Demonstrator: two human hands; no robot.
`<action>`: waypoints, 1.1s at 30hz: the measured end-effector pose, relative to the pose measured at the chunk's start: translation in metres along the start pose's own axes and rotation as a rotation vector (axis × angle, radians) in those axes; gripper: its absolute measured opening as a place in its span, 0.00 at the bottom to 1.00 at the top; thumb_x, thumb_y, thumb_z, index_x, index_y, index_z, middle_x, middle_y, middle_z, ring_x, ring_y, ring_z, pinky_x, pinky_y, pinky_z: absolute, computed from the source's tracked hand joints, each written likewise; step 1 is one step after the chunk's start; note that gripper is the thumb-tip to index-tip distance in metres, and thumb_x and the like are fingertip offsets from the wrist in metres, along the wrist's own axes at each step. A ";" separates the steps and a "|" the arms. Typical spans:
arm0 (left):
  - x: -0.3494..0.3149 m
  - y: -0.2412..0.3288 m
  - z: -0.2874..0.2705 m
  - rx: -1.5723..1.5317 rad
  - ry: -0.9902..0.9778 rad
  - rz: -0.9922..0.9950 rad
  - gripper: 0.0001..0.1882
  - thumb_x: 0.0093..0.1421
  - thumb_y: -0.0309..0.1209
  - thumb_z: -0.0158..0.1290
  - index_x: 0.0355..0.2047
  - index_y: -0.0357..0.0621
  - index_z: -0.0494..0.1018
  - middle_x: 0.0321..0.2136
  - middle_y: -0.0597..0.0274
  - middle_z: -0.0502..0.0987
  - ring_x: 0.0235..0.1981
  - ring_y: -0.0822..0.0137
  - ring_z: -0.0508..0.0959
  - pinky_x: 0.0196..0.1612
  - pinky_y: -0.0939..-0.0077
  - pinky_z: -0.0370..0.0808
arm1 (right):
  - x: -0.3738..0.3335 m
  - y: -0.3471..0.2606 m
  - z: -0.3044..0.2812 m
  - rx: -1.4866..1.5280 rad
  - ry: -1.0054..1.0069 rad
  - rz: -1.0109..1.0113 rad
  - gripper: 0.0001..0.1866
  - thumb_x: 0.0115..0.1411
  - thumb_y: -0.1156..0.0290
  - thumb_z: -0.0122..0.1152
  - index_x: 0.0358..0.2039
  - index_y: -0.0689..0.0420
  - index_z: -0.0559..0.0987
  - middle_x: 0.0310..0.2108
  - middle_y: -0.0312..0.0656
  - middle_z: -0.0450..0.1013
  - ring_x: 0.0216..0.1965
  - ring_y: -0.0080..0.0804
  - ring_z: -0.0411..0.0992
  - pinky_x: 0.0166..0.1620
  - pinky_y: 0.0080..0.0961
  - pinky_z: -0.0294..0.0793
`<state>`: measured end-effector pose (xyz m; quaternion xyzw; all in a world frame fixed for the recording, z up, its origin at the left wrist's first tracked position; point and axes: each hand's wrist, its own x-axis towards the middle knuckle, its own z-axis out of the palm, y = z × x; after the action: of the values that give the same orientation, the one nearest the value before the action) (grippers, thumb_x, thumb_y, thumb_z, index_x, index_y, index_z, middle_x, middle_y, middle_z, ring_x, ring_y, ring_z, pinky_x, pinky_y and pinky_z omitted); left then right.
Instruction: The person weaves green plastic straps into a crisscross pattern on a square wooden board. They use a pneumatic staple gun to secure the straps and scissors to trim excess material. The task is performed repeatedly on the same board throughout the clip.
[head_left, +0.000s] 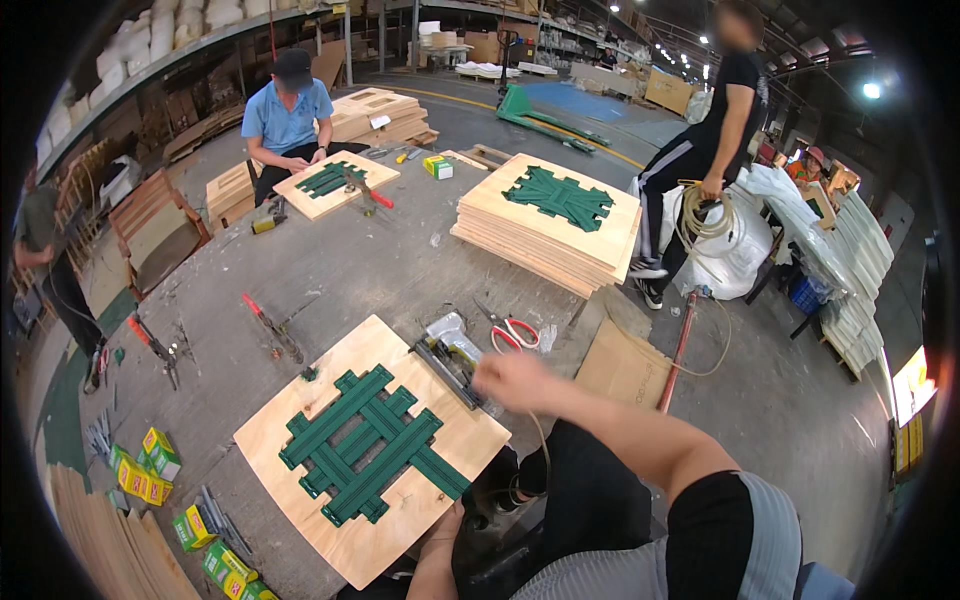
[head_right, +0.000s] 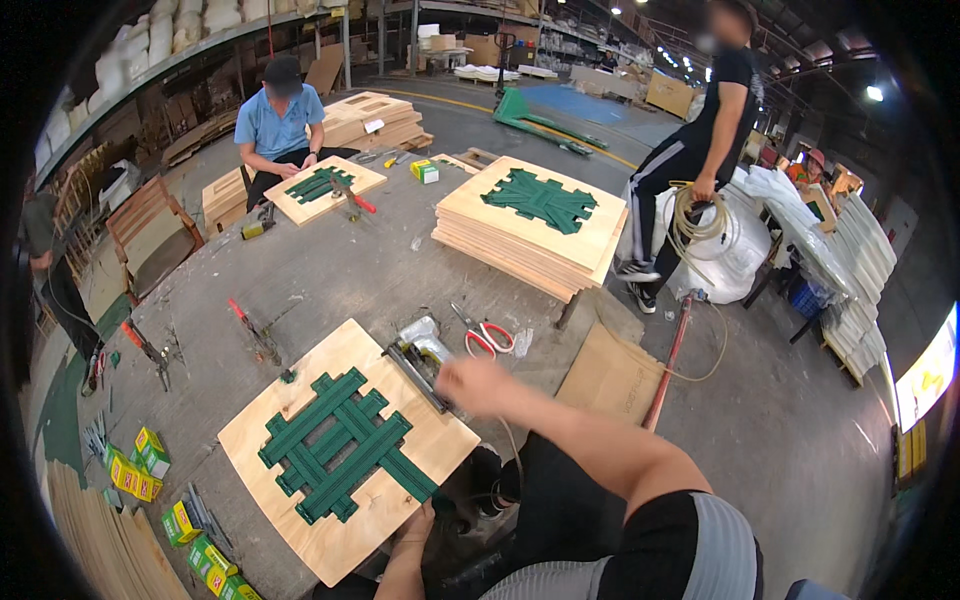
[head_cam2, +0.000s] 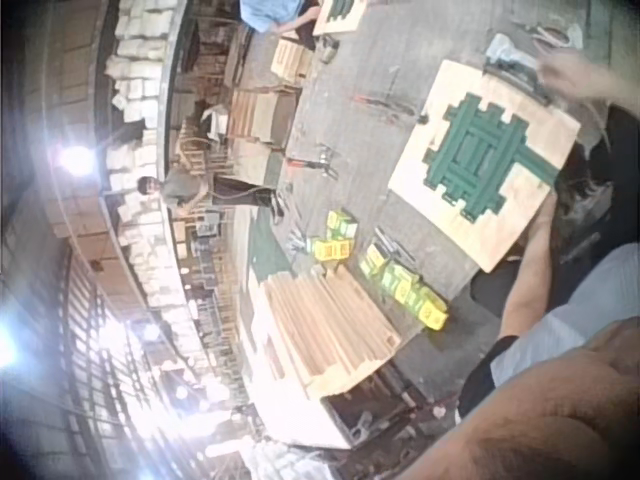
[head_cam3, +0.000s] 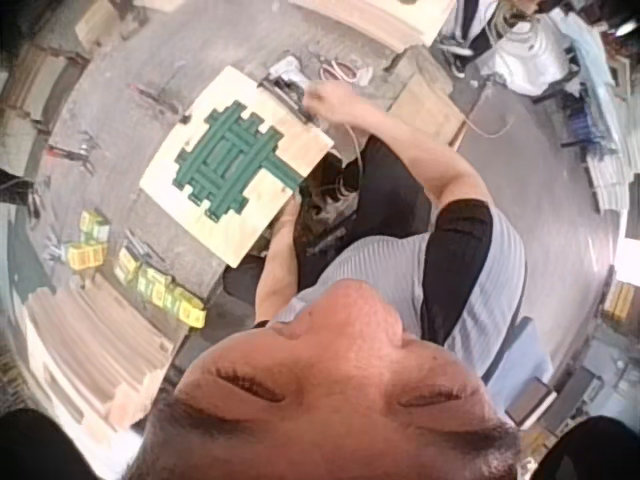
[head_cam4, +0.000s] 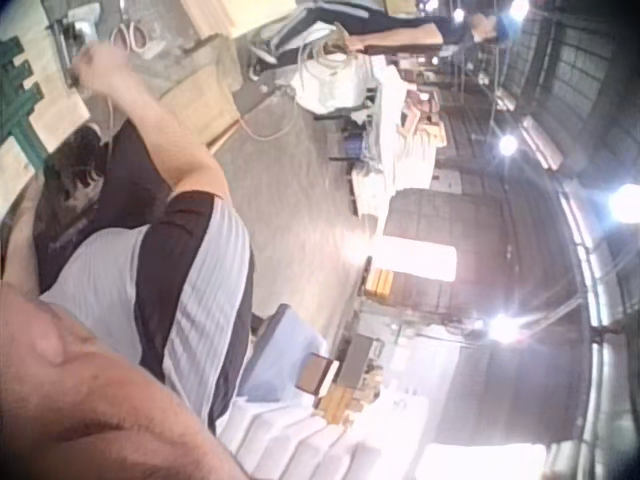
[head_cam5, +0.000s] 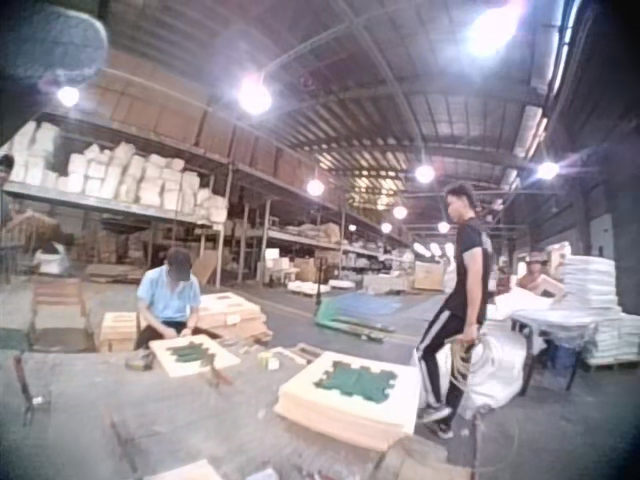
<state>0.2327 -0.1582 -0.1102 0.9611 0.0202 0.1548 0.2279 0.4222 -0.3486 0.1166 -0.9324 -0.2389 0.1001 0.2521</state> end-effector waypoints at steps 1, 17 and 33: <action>-0.003 0.000 -0.001 -0.004 -0.047 -0.016 0.28 0.68 0.47 0.47 0.62 0.45 0.72 0.65 0.44 0.70 0.65 0.37 0.68 0.68 0.44 0.64 | 0.026 0.008 -0.015 0.071 0.000 0.145 0.21 0.67 0.55 0.60 0.45 0.63 0.80 0.36 0.54 0.82 0.38 0.49 0.81 0.38 0.45 0.78; 0.020 0.012 -0.014 0.122 -0.038 0.067 0.35 0.65 0.53 0.49 0.68 0.50 0.66 0.69 0.50 0.65 0.67 0.42 0.67 0.69 0.46 0.64 | 0.111 0.028 0.008 0.162 0.053 0.527 0.30 0.47 0.65 0.77 0.47 0.69 0.80 0.43 0.59 0.80 0.43 0.49 0.81 0.43 0.40 0.81; 0.007 -0.008 0.014 -0.140 -0.153 -0.127 0.28 0.66 0.54 0.47 0.61 0.55 0.71 0.61 0.50 0.73 0.62 0.43 0.72 0.63 0.45 0.71 | -0.053 -0.054 -0.008 0.853 -0.058 0.313 0.17 0.63 0.67 0.71 0.47 0.60 0.76 0.29 0.35 0.74 0.23 0.23 0.72 0.23 0.26 0.72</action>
<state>0.2439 -0.1557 -0.1234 0.9486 0.0528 0.0671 0.3049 0.3571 -0.3372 0.1550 -0.7670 -0.0397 0.2524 0.5886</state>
